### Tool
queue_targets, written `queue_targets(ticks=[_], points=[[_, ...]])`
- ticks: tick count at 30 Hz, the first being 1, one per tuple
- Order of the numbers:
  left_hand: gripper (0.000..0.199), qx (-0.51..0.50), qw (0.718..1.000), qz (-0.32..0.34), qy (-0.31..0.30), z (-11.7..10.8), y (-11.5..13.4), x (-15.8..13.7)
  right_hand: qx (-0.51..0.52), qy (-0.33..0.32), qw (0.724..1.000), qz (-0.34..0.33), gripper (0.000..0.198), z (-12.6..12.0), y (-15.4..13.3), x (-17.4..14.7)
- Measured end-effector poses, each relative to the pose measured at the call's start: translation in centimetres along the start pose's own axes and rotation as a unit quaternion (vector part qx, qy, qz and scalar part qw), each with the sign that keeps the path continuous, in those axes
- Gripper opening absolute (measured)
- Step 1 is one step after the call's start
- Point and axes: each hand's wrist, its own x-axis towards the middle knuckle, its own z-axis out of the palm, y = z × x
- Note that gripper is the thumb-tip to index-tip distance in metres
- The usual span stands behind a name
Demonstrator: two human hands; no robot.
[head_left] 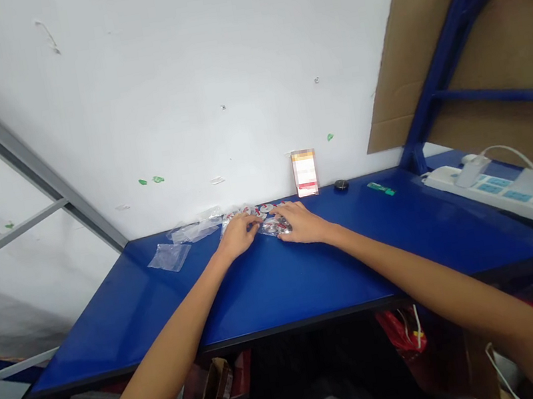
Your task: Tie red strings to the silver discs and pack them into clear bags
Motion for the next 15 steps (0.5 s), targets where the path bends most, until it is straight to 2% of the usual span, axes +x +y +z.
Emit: queue_targets(ticks=[7,11,13,15], points=[[0.030,-0.027,1.000,0.014,-0.007,0.2,-0.2,-0.1,0.024,-0.012,1.000,0.004,0.068,0.2,0.9,-0.2],[0.026,-0.031,0.998,0.032,-0.032,-0.1,0.0,-0.2,0.039,-0.023,0.999,-0.021,0.062,-0.2,0.5,-0.2],[0.025,-0.034,0.998,0.028,-0.037,-0.2,0.2,-0.2,0.048,-0.007,0.998,-0.035,0.054,-0.9,0.4,0.0],[0.026,-0.035,0.998,0.023,-0.036,-0.4,0.3,-0.2,0.059,0.049,0.997,-0.031,0.044,-1.8,0.9,0.3]])
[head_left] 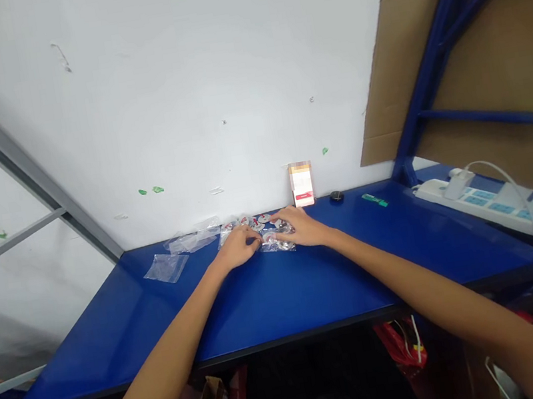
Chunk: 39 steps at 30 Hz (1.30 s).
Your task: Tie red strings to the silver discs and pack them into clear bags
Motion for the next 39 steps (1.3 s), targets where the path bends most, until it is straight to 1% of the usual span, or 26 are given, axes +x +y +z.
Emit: queue_targets(ticks=[2,3,4,5,7,8,9,10,12,14,16,19,24,27,29,31,33,34,35,36,37,38,39], points=[[0.026,0.001,1.000,-0.004,-0.001,-0.1,0.1,0.0,-0.007,0.093,0.995,0.033,0.036,-1.0,1.3,0.5],[0.025,0.003,1.000,-0.005,-0.002,-0.2,0.2,0.0,-0.018,0.143,0.987,0.067,0.036,-1.6,2.2,0.7],[0.025,0.004,1.000,-0.006,-0.004,-0.2,0.2,0.0,-0.033,0.197,0.974,0.111,0.038,-2.0,3.2,1.1],[0.025,0.007,1.000,-0.006,-0.004,-0.2,0.3,0.0,-0.051,0.246,0.953,0.166,0.044,-2.4,4.4,1.4],[0.024,0.015,1.000,-0.009,-0.005,-0.2,0.5,-0.1,-0.080,0.309,0.908,0.270,0.067,-2.8,6.5,2.3],[0.024,0.019,1.000,-0.009,-0.006,-0.3,0.6,-0.1,-0.086,0.319,0.889,0.318,0.078,-2.8,7.4,2.9],[0.024,0.022,1.000,-0.010,-0.005,-0.3,0.7,-0.1,-0.084,0.317,0.874,0.359,0.085,-2.6,8.1,3.4],[0.024,0.024,1.000,-0.010,-0.005,-0.3,0.7,-0.2,-0.077,0.314,0.862,0.390,0.087,-2.3,8.7,3.9],[0.024,0.023,1.000,-0.009,-0.004,-0.4,0.8,-0.2,-0.065,0.312,0.851,0.417,0.086,-1.4,9.4,4.9],[0.024,0.023,1.000,-0.011,-0.003,-0.5,0.8,-0.3,-0.066,0.328,0.847,0.413,0.082,-0.3,9.8,5.4],[0.025,0.025,1.000,-0.011,-0.004,-0.5,0.8,-0.3,-0.077,0.360,0.840,0.399,0.077,0.6,10.0,5.6],[0.026,0.029,1.000,-0.011,-0.005,-0.5,0.7,-0.4,-0.090,0.399,0.831,0.377,0.071,1.4,10.2,5.6],[0.026,0.026,1.000,-0.007,-0.005,-0.2,0.6,-0.3,-0.078,0.407,0.828,0.377,0.065,1.6,10.4,5.5],[0.025,0.019,1.000,-0.008,-0.001,-0.2,0.5,-0.3,-0.075,0.400,0.835,0.370,0.063,1.6,10.4,5.3],[0.024,0.018,1.000,-0.011,-0.002,-0.2,0.4,-0.3,-0.069,0.392,0.840,0.368,0.065,1.5,10.3,5.3],[0.024,0.020,1.000,-0.014,-0.004,-0.2,0.4,-0.3,-0.066,0.393,0.839,0.371,0.073,1.0,9.8,5.2],[0.024,0.020,1.000,-0.013,-0.005,-0.3,0.4,-0.3,-0.076,0.411,0.834,0.361,0.082,0.1,8.9,5.1],[0.023,0.020,1.000,-0.011,-0.006,-0.3,0.5,-0.3,-0.086,0.422,0.833,0.346,0.085,-0.5,8.3,5.0],[0.023,0.019,1.000,-0.008,-0.007,-0.3,0.5,-0.3,-0.097,0.431,0.838,0.321,0.085,-1.0,7.4,4.8],[0.022,0.017,1.000,-0.005,-0.009,-0.3,0.6,-0.3,-0.099,0.430,0.851,0.285,0.082,-1.6,6.4,4.5],[0.022,0.014,1.000,-0.002,-0.011,-0.4,0.7,-0.3,-0.087,0.406,0.877,0.241,0.074,-2.0,5.3,4.1],[0.022,0.011,1.000,0.000,-0.014,-0.4,0.8,-0.3,-0.059,0.351,0.916,0.186,0.064,-2.2,4.2,3.5],[0.022,0.008,1.000,0.003,-0.017,-0.4,0.9,-0.3,-0.024,0.267,0.955,0.123,0.056,-2.2,3.0,2.8]])
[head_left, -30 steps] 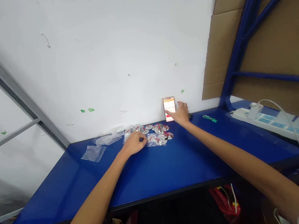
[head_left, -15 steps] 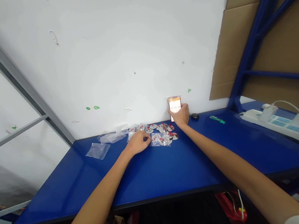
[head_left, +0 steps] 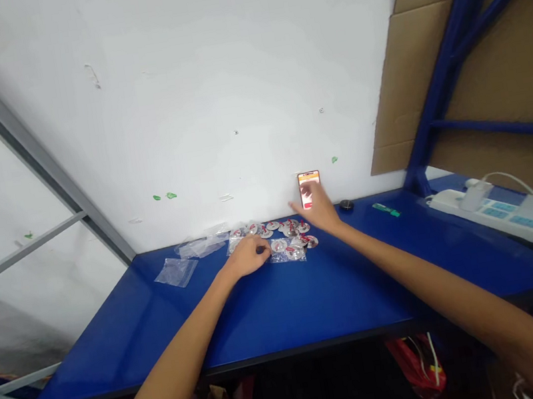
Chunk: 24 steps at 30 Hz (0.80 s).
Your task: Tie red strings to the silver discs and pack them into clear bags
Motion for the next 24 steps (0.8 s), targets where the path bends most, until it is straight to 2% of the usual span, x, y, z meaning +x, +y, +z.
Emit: queue_targets(ticks=[2,3,5,6,9,12,17,19,24], points=[[0.023,-0.005,1.000,0.005,-0.002,0.0,0.2,0.0,0.051,-0.178,0.979,-0.090,0.055,-0.6,-1.7,-1.9],[0.023,-0.007,1.000,0.006,-0.002,0.0,0.2,0.0,0.053,-0.238,0.963,-0.118,0.061,-0.6,-2.4,-2.8],[0.023,-0.013,1.000,0.004,0.000,0.1,0.2,0.0,0.035,-0.318,0.933,-0.163,0.082,-0.4,-3.2,-4.3],[0.023,-0.016,1.000,0.001,0.002,0.2,0.2,0.0,0.025,-0.340,0.923,-0.179,0.087,-0.2,-3.4,-4.7],[0.022,-0.028,1.000,-0.004,0.006,0.2,0.1,0.1,0.015,-0.364,0.910,-0.198,0.081,0.4,-3.2,-5.1],[0.023,-0.048,0.998,-0.025,0.022,0.1,0.0,0.2,0.019,-0.356,0.915,-0.189,0.072,0.5,-2.7,-5.0],[0.025,-0.047,0.991,-0.091,0.088,0.1,-0.8,0.3,0.017,-0.339,0.923,-0.180,0.072,-0.1,-2.3,-4.9],[0.026,-0.035,0.992,-0.077,0.091,0.4,-1.2,0.3,0.023,-0.342,0.924,-0.170,0.072,-0.4,-2.3,-4.8],[0.036,-0.019,0.998,0.033,0.046,1.6,-1.6,0.4,0.043,-0.362,0.921,-0.138,0.083,-0.8,-1.7,-4.4]])
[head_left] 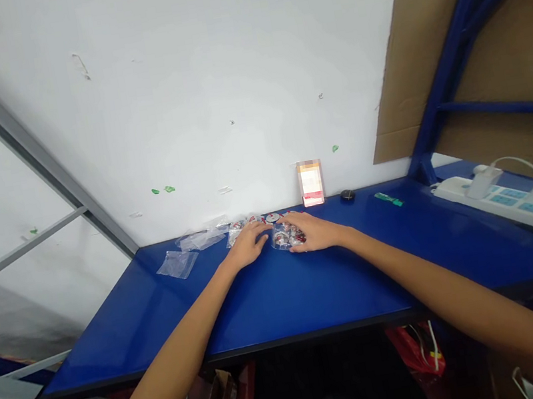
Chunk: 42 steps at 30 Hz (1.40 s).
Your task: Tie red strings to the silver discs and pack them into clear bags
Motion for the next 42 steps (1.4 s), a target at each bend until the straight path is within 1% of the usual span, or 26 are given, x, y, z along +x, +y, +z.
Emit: queue_targets(ticks=[2,4,9,14,19,22,24,28,32,36,39,42], points=[[0.036,-0.007,0.999,0.024,-0.022,0.6,0.1,0.0,0.003,-0.016,1.000,0.009,0.091,-0.3,0.2,-0.1],[0.036,-0.011,0.999,0.030,-0.033,1.0,0.2,0.1,0.005,-0.033,0.999,0.015,0.095,-0.8,0.4,-0.2],[0.031,-0.022,0.999,0.008,-0.031,1.4,0.5,0.1,0.003,-0.068,0.998,0.001,0.084,-1.7,0.3,-0.4],[0.036,-0.026,1.000,-0.008,0.003,1.9,1.1,0.1,0.000,-0.051,0.999,-0.009,0.074,-1.9,0.7,-0.4],[0.024,-0.027,1.000,0.003,0.006,2.2,1.6,0.5,-0.013,-0.046,0.999,0.007,0.072,-2.0,1.7,-0.5],[0.018,-0.020,1.000,-0.014,0.003,1.8,1.5,0.5,0.003,-0.041,0.999,0.014,0.071,-2.1,2.1,-0.5],[0.018,-0.012,0.999,-0.035,0.004,1.3,1.3,0.5,0.002,-0.042,0.999,0.011,0.071,-2.1,2.2,-0.6],[0.020,-0.035,0.997,-0.064,-0.003,0.6,0.8,0.3,-0.010,-0.043,0.999,0.025,0.078,-2.1,2.1,-0.6],[0.020,-0.059,0.995,-0.080,0.011,0.8,0.8,0.3,-0.014,-0.036,0.998,0.058,0.091,-2.2,1.9,-0.6],[0.021,-0.133,0.985,-0.104,0.028,1.2,1.3,0.4,-0.006,-0.050,0.997,0.059,0.104,-2.2,1.8,-0.5],[0.028,-0.199,0.973,-0.112,0.029,1.2,1.5,0.5,-0.011,-0.057,0.997,0.040,0.103,-2.2,1.9,-0.5],[0.029,-0.203,0.972,-0.112,0.046,0.6,1.2,0.5,-0.018,-0.050,0.998,0.034,0.098,-2.1,2.1,-0.6]])
